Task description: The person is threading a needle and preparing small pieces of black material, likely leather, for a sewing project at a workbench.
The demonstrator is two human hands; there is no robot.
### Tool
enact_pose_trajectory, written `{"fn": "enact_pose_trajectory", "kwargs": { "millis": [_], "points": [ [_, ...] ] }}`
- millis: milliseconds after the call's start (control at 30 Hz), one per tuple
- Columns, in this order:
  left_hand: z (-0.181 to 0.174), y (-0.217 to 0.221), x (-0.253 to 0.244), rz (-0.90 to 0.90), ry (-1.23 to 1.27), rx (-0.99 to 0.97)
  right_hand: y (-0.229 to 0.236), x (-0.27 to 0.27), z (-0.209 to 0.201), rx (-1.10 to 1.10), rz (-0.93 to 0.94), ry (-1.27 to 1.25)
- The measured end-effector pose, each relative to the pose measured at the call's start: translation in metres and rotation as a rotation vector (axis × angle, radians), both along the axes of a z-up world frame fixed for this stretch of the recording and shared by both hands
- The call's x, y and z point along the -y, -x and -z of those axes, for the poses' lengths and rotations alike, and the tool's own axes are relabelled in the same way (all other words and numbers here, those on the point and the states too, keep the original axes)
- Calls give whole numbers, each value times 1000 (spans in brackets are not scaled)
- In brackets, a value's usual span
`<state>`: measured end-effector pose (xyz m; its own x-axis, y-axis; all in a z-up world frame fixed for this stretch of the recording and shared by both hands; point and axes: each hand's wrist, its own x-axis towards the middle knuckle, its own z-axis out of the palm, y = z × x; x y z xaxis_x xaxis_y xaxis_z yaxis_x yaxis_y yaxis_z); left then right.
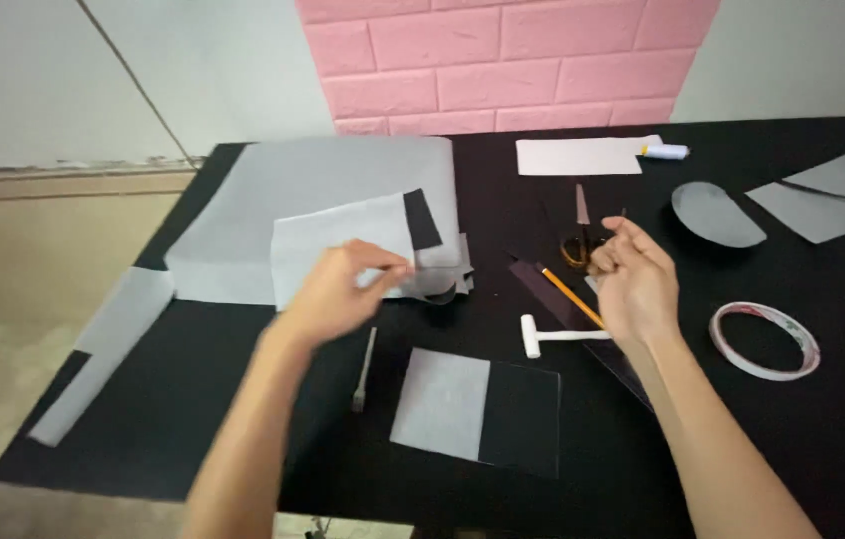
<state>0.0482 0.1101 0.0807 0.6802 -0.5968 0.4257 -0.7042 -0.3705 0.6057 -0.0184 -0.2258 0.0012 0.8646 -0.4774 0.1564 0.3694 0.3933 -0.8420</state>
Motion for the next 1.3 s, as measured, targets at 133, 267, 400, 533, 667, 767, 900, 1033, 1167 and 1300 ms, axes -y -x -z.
{"fn": "enact_pose_trajectory", "kwargs": {
  "millis": [133, 267, 400, 533, 667, 767, 900, 1033, 1167, 1300],
  "points": [
    [-20, -5, -69, -107, -61, -102, 1, 0, -6, -70, 35, 152],
    [-37, 22, -127, -291, -9, -347, -7, 21, 15, -158, 367, 396],
    [-38, 36, -190, -273, -57, -327, 0, 71, 40, -34, 845, 1168],
    [-64, 71, -203, -520, -212, -345, 25, 88, 8, -241, 825, 1020],
    [-62, 79, -218, -660, -339, -403, 44, 167, 17, 10, 1038, 1327],
    [-35, 64, -219, -580, -419, -389, 75, 189, 6, -67, 1053, 1374],
    [-59, 95, -146, -399, -624, -517, 70, 282, 44, -511, 1150, 1165],
    [-54, 121, -90, 413, -288, -704, 73, 284, 35, -519, 1054, 985],
    [-33, 116, -22, 87, -312, -219, 92, 198, -8, -228, 961, 984],
    [46, 66, 28, 203, -376, -44, 112, 40, -91, -340, 715, 1027]
  ]
}}
